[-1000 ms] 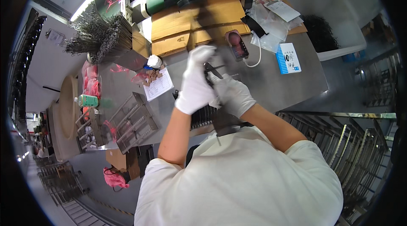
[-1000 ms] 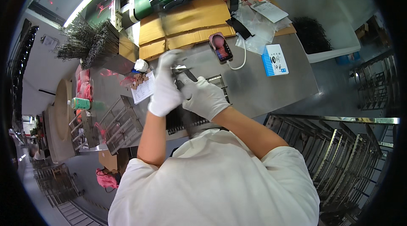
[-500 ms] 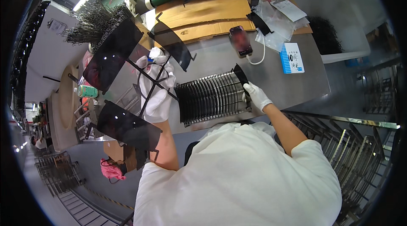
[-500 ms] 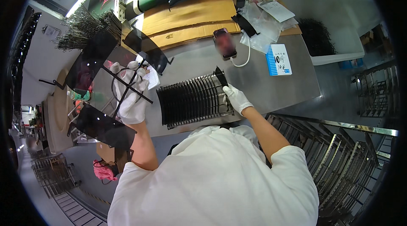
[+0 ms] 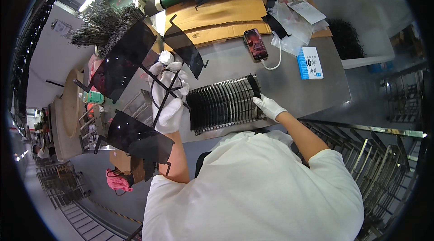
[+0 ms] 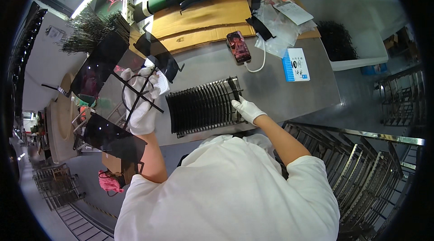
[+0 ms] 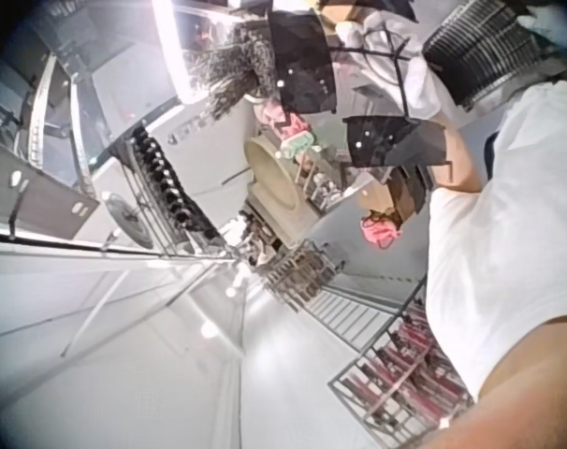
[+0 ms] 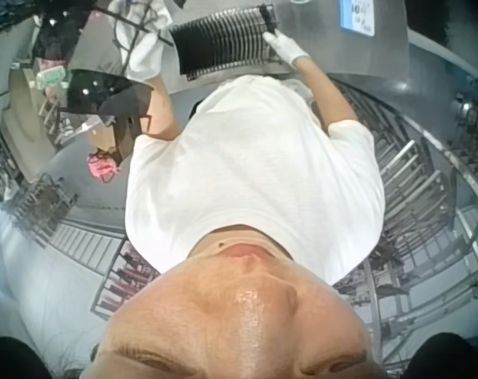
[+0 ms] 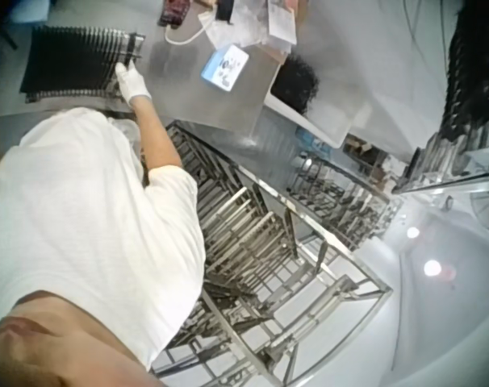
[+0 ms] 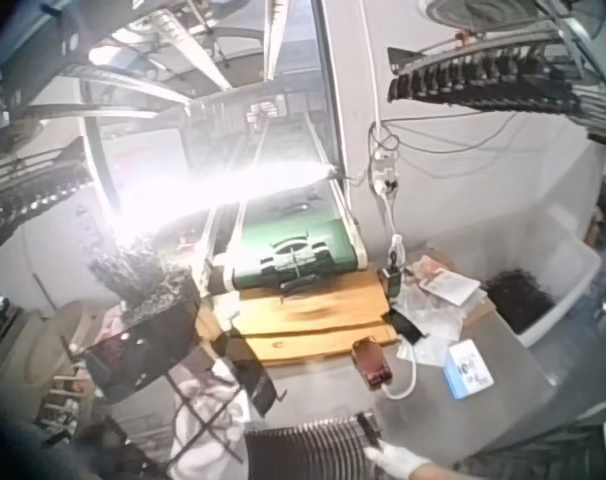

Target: The person handles pink plastic frames and black plastic parts, placing them into a metal rack on a stainless steel table. The person repeatedly picks up parts, aligns them, and inserts them into the rack, then moves the filled rack to a nearby metal shelving unit.

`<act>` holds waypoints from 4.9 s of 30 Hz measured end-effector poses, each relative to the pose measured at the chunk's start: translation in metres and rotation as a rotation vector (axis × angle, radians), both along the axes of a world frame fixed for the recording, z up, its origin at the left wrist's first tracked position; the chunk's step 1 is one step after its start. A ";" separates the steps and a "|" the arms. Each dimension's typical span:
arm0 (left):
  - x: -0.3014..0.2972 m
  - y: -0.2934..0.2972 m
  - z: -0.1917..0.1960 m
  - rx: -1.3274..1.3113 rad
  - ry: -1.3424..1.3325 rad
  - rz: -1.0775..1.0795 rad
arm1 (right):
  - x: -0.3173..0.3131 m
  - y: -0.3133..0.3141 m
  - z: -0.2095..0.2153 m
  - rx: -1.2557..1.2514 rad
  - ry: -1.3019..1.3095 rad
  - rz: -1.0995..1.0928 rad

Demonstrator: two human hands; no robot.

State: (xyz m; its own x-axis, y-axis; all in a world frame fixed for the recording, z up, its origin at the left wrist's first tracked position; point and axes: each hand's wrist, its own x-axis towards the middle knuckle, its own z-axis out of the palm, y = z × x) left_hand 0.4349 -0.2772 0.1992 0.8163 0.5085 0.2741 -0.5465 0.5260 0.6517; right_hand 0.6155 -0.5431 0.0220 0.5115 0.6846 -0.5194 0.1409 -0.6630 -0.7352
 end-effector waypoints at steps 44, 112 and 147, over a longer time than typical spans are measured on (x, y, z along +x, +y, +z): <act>-0.035 -0.005 0.018 -0.043 0.198 -0.262 | 0.022 0.011 -0.001 -0.156 -0.251 0.138; -0.031 0.069 0.089 -0.190 -0.570 0.063 | 0.037 -0.025 0.044 0.343 0.078 -0.171; 0.072 0.430 0.106 1.576 1.289 1.053 | -0.002 0.066 0.011 -0.088 -0.977 0.224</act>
State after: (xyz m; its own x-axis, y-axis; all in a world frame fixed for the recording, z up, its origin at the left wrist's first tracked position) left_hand 0.5069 0.1523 0.3051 0.5120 0.7130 0.4791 0.7054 -0.6673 0.2391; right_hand 0.6134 -0.4775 0.0330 0.6044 0.7967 0.0059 0.7843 -0.5937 -0.1803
